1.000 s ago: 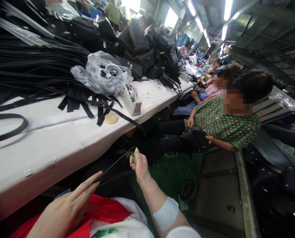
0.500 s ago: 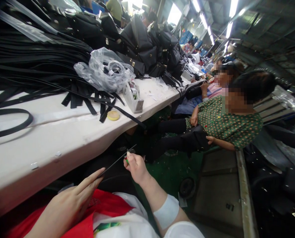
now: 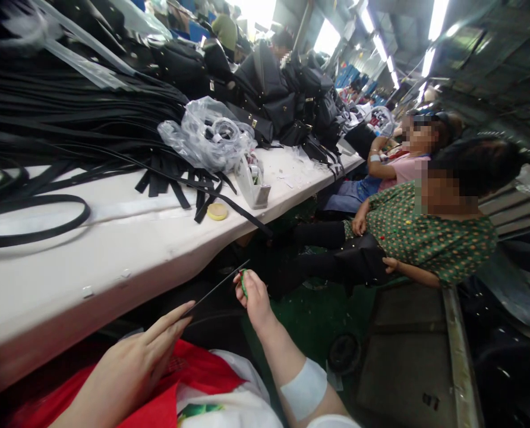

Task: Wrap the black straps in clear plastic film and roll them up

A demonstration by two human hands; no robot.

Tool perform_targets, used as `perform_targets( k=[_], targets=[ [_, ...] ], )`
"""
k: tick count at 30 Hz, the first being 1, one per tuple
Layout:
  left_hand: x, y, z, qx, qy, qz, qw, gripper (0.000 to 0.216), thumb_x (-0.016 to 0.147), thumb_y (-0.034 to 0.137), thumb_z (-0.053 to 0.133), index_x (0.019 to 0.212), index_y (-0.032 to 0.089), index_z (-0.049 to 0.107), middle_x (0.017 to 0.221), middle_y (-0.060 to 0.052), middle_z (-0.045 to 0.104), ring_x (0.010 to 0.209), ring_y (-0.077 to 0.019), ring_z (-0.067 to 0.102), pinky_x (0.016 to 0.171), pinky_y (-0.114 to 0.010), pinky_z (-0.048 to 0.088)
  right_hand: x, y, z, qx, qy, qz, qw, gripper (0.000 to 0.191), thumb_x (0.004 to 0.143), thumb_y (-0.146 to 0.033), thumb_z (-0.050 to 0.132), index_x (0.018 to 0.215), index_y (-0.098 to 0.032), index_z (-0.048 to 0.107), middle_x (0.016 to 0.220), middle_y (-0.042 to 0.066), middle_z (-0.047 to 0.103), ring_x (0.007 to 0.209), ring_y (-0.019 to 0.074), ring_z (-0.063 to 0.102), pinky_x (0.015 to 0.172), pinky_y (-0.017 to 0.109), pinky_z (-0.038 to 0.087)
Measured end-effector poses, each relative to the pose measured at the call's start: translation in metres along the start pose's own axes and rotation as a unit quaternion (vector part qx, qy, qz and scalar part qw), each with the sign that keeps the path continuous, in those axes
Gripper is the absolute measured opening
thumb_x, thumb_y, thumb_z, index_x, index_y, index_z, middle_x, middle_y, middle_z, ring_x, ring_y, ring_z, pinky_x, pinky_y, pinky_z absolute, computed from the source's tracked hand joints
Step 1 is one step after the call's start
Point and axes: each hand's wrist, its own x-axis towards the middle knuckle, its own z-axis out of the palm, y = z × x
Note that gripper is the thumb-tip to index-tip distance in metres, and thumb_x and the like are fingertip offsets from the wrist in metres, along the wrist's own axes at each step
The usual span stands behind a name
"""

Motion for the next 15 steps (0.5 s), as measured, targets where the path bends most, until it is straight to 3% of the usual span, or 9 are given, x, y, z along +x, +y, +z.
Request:
perform_targets(
  k=[4,7,9,11,13,15],
  targets=[
    [-0.011,-0.017,-0.012,-0.136,0.068,-0.091,0.984,0.039,0.092,0.017,0.037,0.116,0.021,0.067,0.132,-0.006,0.061,0.097,-0.0185,0.071,0.086,-0.026,0.057,0.017,0.017,0.008,-0.048,-0.027,0.003,0.998,0.021,0.085,-0.036,0.055,0.096,-0.019,0.059,0.071,-0.001,0.055,0.055,0.0089,0.045,0.051,0.021,0.037],
    [-0.034,-0.031,-0.022,-0.219,0.102,-0.158,0.957,0.032,0.092,0.024,0.044,0.111,0.029,0.069,0.123,-0.001,0.068,0.108,-0.0170,0.066,0.094,-0.025,0.051,0.035,0.033,0.032,-0.154,-0.158,-0.067,0.973,0.019,0.086,-0.029,0.054,0.099,-0.020,0.065,0.091,0.005,0.063,0.081,0.0156,0.059,0.073,0.028,0.049],
    [-0.053,-0.035,-0.026,-0.253,0.114,-0.216,0.936,0.029,0.090,0.027,0.049,0.110,0.032,0.070,0.121,0.000,0.069,0.109,-0.0171,0.065,0.094,-0.026,0.050,0.049,0.048,0.057,-0.201,-0.273,-0.131,0.932,0.021,0.086,-0.025,0.053,0.098,-0.021,0.069,0.103,0.007,0.064,0.097,0.0191,0.060,0.089,0.033,0.048],
    [-0.070,-0.036,-0.029,-0.271,0.138,-0.284,0.909,0.028,0.088,0.031,0.053,0.109,0.032,0.071,0.119,-0.001,0.070,0.107,-0.0186,0.066,0.093,-0.026,0.050,0.063,0.066,0.087,-0.231,-0.360,-0.147,0.892,0.022,0.085,-0.022,0.053,0.095,-0.022,0.072,0.105,0.007,0.066,0.099,0.0208,0.061,0.093,0.036,0.047],
    [-0.081,-0.035,-0.033,-0.285,0.173,-0.342,0.878,0.027,0.087,0.036,0.055,0.106,0.031,0.073,0.116,-0.003,0.072,0.105,-0.0205,0.068,0.092,-0.027,0.051,0.077,0.085,0.119,-0.249,-0.400,-0.128,0.873,0.020,0.080,-0.020,0.057,0.091,-0.022,0.074,0.098,0.005,0.070,0.093,0.0231,0.064,0.090,0.038,0.050],
    [-0.086,-0.036,-0.038,-0.299,0.207,-0.390,0.846,0.028,0.086,0.040,0.056,0.104,0.029,0.074,0.114,-0.004,0.072,0.104,-0.0226,0.068,0.092,-0.029,0.052,0.087,0.098,0.149,-0.242,-0.404,-0.112,0.875,0.016,0.075,-0.020,0.063,0.086,-0.021,0.075,0.089,0.003,0.072,0.087,0.0257,0.065,0.085,0.039,0.052]
  ],
)
